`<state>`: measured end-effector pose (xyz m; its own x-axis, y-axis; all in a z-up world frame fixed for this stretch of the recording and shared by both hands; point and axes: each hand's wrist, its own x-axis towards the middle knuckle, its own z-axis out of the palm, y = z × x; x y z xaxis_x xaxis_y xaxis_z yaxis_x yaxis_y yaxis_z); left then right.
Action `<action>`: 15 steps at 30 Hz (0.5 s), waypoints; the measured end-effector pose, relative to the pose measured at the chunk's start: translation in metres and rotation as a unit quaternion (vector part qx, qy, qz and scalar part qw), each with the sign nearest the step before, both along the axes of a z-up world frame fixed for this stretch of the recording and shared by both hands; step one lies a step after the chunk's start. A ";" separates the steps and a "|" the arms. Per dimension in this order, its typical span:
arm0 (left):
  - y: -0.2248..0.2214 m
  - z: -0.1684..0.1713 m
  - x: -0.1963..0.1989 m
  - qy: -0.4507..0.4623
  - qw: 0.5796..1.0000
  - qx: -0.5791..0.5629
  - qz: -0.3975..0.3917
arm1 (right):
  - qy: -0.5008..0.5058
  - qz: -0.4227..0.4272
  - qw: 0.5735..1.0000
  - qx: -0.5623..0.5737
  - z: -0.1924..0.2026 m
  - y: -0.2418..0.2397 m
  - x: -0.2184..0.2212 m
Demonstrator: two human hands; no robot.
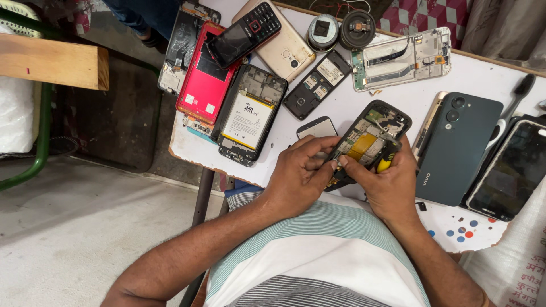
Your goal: The person uses a yellow-handled screwdriver to remove screws from a disassembled smartphone chassis. They repeatedly loosen and remove screws from the internal frame while holding the device steady with the other hand. The workspace contains multiple other disassembled phones and parts.
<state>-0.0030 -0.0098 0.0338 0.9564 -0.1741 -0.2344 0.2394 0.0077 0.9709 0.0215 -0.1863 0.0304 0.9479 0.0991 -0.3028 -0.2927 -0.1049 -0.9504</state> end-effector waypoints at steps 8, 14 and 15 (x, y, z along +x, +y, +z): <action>0.002 -0.018 0.001 0.100 0.990 -0.098 0.015 | 0.007 0.012 1.000 0.006 -0.004 -0.001 0.002; 0.010 -0.031 0.008 0.155 0.973 -0.169 0.019 | 0.027 0.005 0.999 0.046 -0.012 -0.002 0.001; 0.011 -0.032 0.009 0.161 0.971 -0.178 0.019 | 0.027 0.007 0.999 0.045 -0.013 -0.003 0.000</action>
<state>0.0059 0.0011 0.0023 0.8512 -0.2642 -0.4536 0.5225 0.3437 0.7803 0.0218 -0.1888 0.0177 0.9285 0.1410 -0.3437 -0.3438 -0.0240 -0.9387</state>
